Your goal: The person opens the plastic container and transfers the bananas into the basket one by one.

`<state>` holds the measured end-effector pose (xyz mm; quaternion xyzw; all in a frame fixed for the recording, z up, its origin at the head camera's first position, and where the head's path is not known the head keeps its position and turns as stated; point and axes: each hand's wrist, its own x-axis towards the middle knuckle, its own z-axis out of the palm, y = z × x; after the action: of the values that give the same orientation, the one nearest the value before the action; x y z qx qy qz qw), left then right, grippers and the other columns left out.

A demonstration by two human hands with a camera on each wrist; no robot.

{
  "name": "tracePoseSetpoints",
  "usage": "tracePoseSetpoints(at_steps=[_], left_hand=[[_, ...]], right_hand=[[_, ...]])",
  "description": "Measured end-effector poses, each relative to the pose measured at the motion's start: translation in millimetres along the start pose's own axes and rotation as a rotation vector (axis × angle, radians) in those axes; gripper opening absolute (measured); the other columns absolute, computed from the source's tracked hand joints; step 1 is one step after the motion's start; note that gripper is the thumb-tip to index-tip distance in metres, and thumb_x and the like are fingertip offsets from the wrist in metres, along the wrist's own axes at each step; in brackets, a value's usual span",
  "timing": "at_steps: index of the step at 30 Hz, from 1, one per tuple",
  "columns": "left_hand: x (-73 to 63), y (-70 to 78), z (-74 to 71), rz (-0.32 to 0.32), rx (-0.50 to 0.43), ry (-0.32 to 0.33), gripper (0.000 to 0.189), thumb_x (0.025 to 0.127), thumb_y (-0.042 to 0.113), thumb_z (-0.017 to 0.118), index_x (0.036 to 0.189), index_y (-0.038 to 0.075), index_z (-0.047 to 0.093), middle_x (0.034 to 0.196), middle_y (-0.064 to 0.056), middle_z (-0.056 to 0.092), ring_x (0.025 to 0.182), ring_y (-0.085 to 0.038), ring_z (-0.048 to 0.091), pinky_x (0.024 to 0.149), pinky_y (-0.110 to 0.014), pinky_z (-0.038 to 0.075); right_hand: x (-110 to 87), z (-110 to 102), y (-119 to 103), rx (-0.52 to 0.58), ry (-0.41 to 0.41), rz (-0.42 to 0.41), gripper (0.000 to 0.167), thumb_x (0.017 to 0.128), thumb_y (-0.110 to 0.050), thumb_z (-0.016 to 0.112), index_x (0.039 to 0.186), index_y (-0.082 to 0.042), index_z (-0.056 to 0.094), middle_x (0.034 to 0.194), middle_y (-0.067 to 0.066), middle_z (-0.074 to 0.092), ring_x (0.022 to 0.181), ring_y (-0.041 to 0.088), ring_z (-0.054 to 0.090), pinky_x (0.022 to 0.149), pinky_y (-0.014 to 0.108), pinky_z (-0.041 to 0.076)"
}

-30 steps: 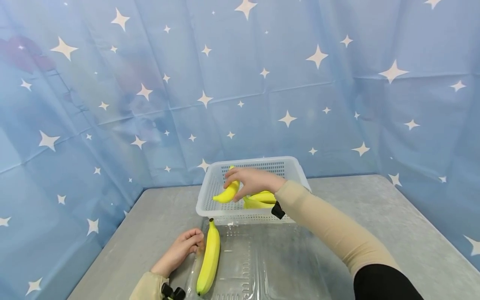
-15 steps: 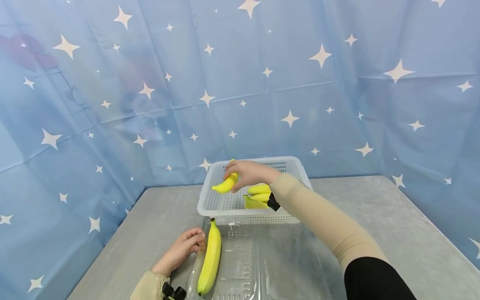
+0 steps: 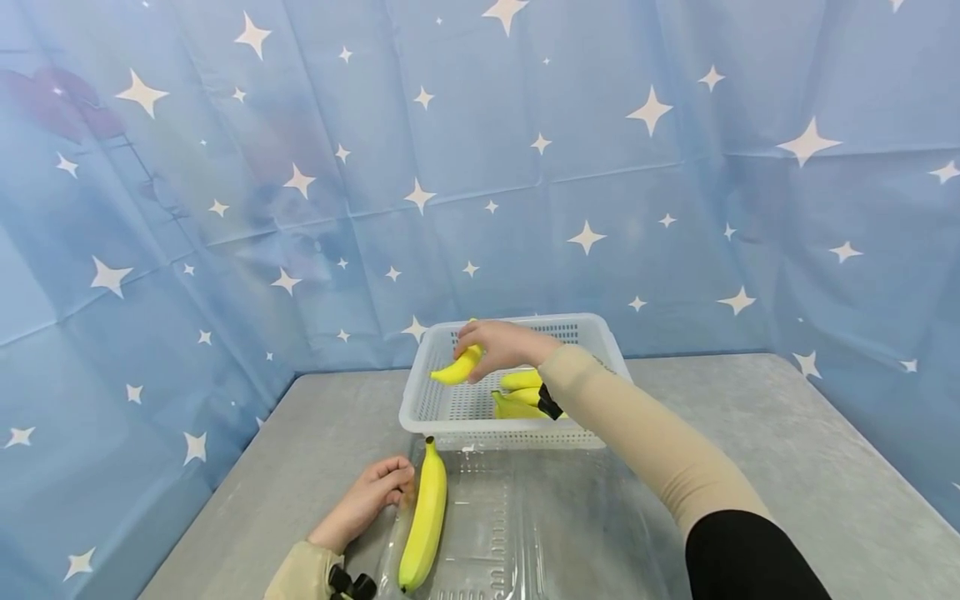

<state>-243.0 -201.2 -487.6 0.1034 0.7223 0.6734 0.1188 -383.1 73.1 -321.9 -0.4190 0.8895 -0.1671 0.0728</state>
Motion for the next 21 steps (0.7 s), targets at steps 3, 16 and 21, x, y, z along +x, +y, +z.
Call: tracePoseSetpoints(at_steps=[3,16,21], left_hand=[[0.2,0.8,0.3,-0.007,0.001,0.001,0.017,0.097,0.018,0.058,0.087,0.004,0.058,0.076,-0.002,0.058,0.065,-0.011,0.053,0.060,-0.024,0.050],[-0.4,2.4,0.5,-0.004,-0.004,0.005,0.017,0.097,0.019,0.058,0.086,0.005,0.058,0.076,-0.001,0.058,0.065,-0.011,0.053,0.060,-0.024,0.050],[0.2,1.3,-0.1,-0.004,0.000,-0.005,0.017,0.097,0.018,0.058,0.087,0.005,0.058,0.076,-0.002,0.059,0.065,-0.011,0.053,0.060,-0.024,0.050]], right_hand=[[2.6,2.5,3.9,0.007,-0.005,0.002,0.046,0.085,-0.027,0.076,0.128,-0.018,0.063,0.151,0.010,0.036,0.139,0.031,0.029,0.108,0.048,0.034],[13.5,12.2,18.0,0.023,-0.013,0.012,0.046,0.085,-0.027,0.076,0.128,-0.016,0.063,0.150,0.011,0.037,0.138,0.032,0.033,0.109,0.049,0.032],[16.2,13.1,23.5,0.009,-0.031,0.003,0.046,0.085,-0.028,0.075,0.128,-0.015,0.063,0.150,0.012,0.038,0.137,0.033,0.033,0.108,0.050,0.033]])
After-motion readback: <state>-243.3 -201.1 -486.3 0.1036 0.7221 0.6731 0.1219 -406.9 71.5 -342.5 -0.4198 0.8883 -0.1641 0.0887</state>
